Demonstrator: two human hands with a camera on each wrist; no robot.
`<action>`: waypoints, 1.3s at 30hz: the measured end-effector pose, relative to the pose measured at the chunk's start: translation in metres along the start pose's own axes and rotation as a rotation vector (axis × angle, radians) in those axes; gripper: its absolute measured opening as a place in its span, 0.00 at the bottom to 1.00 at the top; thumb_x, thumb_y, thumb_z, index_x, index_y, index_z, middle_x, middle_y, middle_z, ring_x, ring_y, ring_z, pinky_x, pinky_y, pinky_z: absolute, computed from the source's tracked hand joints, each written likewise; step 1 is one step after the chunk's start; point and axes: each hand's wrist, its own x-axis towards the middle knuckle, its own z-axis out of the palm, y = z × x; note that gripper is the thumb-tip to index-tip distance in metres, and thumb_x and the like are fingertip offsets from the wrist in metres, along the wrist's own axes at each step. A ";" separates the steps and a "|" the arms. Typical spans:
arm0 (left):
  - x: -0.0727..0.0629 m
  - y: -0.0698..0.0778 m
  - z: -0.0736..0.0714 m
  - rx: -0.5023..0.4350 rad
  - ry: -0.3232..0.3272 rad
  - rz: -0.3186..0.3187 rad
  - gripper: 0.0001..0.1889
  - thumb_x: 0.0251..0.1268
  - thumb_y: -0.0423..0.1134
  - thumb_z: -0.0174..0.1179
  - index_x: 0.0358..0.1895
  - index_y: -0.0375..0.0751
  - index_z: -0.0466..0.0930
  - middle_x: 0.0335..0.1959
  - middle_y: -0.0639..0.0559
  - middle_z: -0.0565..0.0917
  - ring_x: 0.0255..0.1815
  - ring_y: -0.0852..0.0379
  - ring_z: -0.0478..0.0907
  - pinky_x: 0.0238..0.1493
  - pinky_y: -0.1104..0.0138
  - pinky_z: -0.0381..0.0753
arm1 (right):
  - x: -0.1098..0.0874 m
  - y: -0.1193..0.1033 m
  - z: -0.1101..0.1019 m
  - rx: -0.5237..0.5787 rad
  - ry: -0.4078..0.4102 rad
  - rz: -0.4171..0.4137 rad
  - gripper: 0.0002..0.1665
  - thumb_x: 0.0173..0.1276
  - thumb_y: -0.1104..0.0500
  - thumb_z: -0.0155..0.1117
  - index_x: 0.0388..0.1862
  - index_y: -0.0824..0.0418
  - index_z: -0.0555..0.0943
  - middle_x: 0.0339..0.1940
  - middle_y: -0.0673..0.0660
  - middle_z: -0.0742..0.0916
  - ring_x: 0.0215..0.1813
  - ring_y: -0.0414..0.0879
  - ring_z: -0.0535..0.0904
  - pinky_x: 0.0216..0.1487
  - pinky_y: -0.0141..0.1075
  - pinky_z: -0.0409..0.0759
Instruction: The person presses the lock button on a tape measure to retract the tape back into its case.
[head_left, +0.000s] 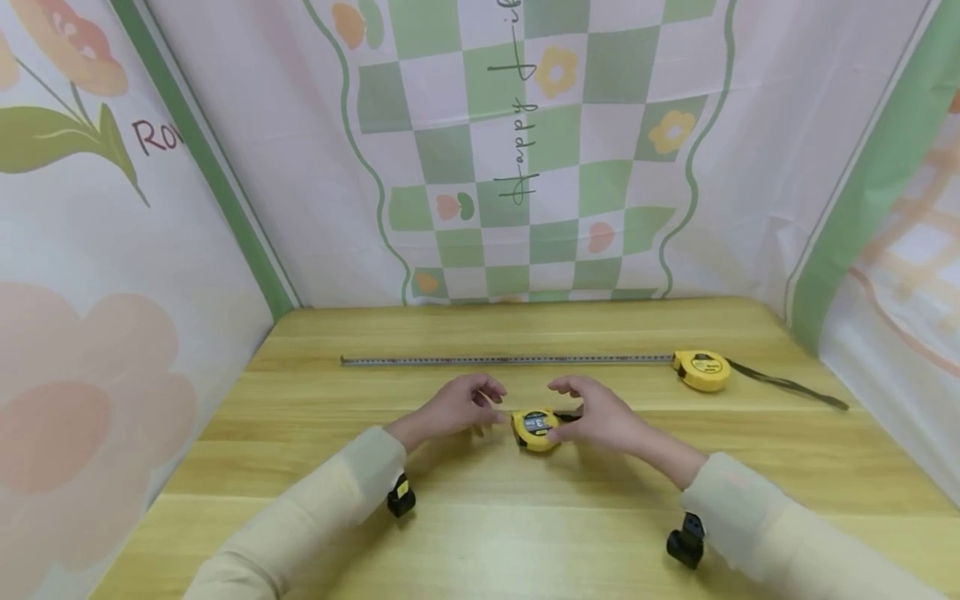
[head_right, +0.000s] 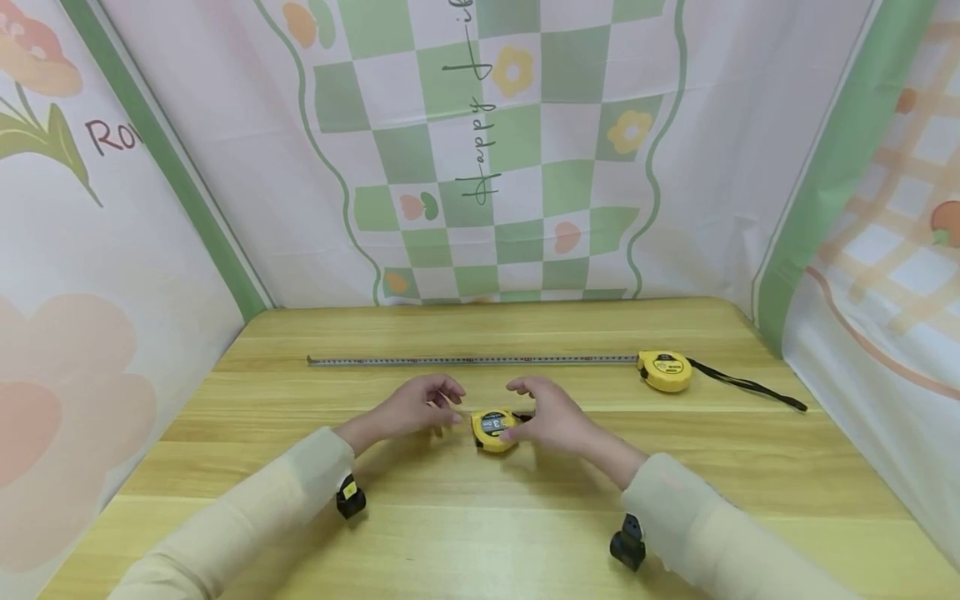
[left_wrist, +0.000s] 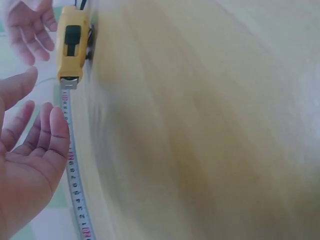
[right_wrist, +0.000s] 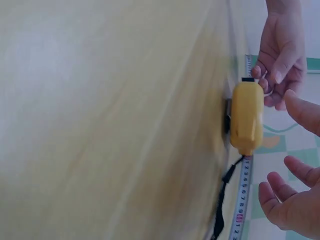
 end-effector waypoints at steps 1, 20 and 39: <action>-0.001 0.000 -0.002 -0.003 0.005 0.011 0.20 0.58 0.37 0.70 0.52 0.33 0.78 0.46 0.41 0.80 0.38 0.56 0.77 0.41 0.65 0.79 | 0.000 0.000 -0.002 -0.002 0.005 -0.003 0.47 0.52 0.51 0.79 0.67 0.67 0.69 0.64 0.66 0.74 0.65 0.66 0.65 0.59 0.56 0.71; -0.020 -0.007 -0.050 -0.021 0.107 0.014 0.18 0.63 0.35 0.66 0.54 0.35 0.76 0.53 0.37 0.78 0.45 0.52 0.76 0.44 0.63 0.79 | -0.013 0.008 -0.050 -0.072 0.101 -0.036 0.42 0.61 0.50 0.73 0.68 0.66 0.68 0.64 0.68 0.73 0.64 0.65 0.65 0.59 0.57 0.69; -0.045 -0.036 -0.108 0.042 0.277 -0.095 0.20 0.64 0.37 0.65 0.57 0.36 0.74 0.56 0.37 0.77 0.52 0.47 0.74 0.52 0.58 0.77 | -0.025 0.040 -0.103 -0.156 0.177 -0.028 0.45 0.62 0.48 0.72 0.68 0.71 0.64 0.65 0.72 0.71 0.65 0.68 0.63 0.59 0.61 0.67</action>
